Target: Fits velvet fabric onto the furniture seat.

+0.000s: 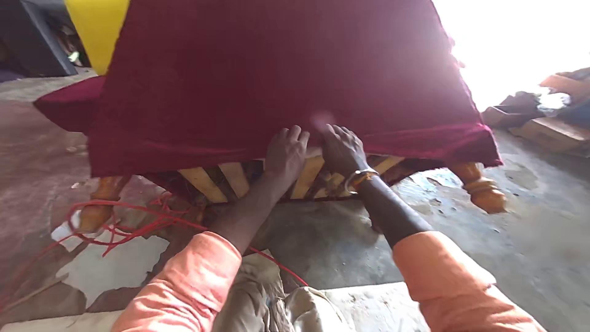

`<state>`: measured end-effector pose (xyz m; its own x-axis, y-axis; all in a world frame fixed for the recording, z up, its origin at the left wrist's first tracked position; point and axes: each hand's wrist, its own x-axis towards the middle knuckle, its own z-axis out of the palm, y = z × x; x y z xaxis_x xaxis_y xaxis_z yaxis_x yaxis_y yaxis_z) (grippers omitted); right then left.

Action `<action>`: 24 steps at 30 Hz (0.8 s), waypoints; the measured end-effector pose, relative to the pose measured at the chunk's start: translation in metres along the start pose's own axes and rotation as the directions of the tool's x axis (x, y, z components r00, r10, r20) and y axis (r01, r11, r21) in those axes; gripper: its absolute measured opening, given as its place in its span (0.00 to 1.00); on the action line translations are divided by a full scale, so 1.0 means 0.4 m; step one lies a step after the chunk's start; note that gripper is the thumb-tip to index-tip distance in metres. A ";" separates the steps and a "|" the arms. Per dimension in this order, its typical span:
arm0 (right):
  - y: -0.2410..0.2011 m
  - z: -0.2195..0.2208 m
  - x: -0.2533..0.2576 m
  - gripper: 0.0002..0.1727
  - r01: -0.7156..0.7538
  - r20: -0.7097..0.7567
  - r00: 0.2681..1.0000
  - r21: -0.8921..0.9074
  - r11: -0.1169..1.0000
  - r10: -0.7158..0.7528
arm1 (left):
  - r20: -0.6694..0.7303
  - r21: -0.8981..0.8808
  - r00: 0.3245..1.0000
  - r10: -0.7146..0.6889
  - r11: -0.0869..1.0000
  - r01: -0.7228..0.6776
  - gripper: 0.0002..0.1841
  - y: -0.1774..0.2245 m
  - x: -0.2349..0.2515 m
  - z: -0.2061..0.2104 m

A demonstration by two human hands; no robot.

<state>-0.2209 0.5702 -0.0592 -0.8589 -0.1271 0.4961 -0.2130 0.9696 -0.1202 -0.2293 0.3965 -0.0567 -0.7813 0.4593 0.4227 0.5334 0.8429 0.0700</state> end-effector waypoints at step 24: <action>-0.021 0.032 -0.014 0.06 0.075 -0.027 0.997 -0.091 0.993 -0.078 | -0.077 0.105 0.993 0.087 0.991 -0.078 0.12 -0.027 0.012 0.041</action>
<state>-0.2203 0.5601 -0.0719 -0.8268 -0.1965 0.5271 -0.2335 0.9724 -0.0037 -0.2442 0.3940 -0.0701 -0.7047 0.5077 0.4957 0.5563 0.8290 -0.0582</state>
